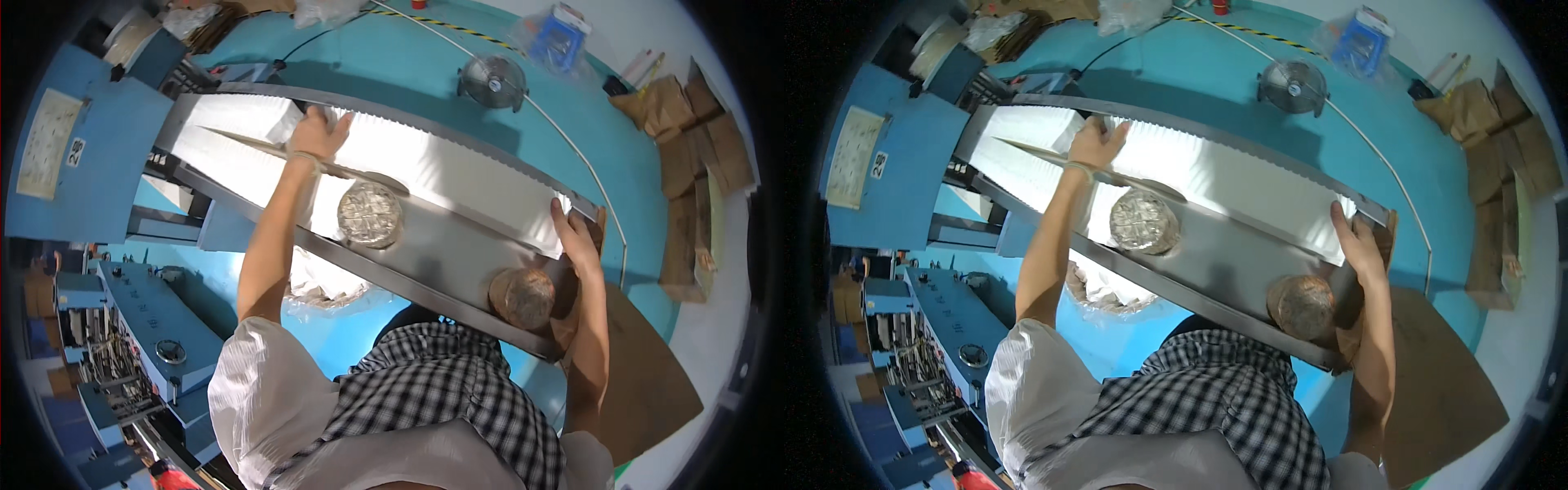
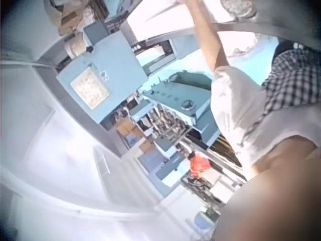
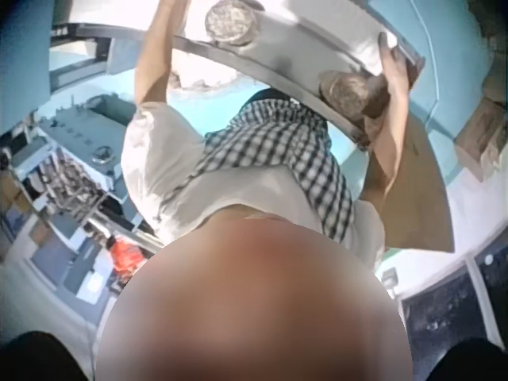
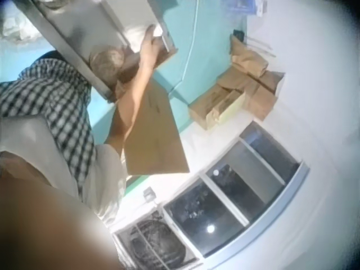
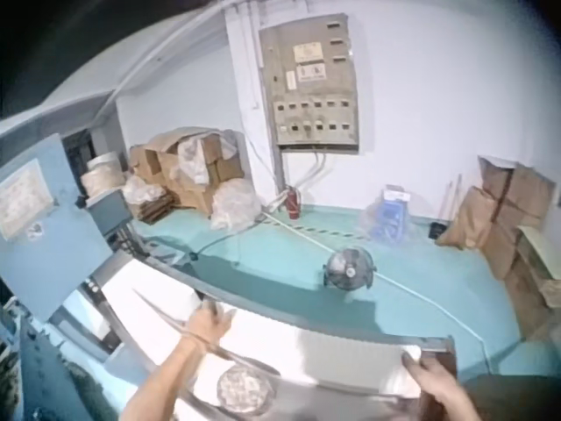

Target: Stacking and organizing paper pads from a production machine onto a conveyor belt.

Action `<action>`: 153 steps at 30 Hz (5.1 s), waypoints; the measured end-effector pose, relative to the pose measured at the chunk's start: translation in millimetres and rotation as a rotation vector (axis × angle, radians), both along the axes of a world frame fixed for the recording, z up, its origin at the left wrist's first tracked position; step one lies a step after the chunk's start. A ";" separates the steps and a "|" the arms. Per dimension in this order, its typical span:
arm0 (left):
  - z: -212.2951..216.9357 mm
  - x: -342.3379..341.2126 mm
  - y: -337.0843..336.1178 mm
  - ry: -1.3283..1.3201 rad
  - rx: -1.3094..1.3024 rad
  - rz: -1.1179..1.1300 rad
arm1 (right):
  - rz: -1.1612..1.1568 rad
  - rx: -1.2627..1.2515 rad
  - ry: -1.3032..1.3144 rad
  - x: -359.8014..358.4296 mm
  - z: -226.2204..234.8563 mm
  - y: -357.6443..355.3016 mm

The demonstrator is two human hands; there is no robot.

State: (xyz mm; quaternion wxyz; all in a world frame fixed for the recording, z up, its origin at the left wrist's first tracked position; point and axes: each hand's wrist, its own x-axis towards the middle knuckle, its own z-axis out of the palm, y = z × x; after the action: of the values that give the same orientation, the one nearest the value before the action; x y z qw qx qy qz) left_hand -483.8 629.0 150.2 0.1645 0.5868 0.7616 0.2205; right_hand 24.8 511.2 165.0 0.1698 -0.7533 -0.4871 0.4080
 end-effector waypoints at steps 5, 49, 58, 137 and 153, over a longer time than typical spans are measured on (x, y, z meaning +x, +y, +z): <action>20.6 34.9 -9.2 -0.100 -0.313 -0.255 | 0.026 0.188 0.180 -8.0 -2.1 -21.5; 208.6 208.8 -149.5 0.214 1.057 -0.664 | -0.599 1.289 -0.769 -0.7 152.6 -232.1; 211.2 480.2 -388.3 -0.478 1.047 -1.444 | -0.979 1.043 -1.380 56.0 158.8 -614.8; -64.6 914.9 -1083.2 -0.030 -0.677 -2.948 | -2.121 0.580 0.256 241.7 -109.1 -1107.6; -69.1 919.0 -1064.2 -0.017 -0.712 -2.917 | -1.960 0.442 0.225 262.0 -103.7 -1103.5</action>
State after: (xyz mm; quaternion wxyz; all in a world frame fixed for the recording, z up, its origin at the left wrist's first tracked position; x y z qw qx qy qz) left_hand 435.2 -435.2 81.0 0.3683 0.7385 -0.4647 -0.3210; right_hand 286.8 -592.3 61.3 0.6109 -0.7303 0.3003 0.0580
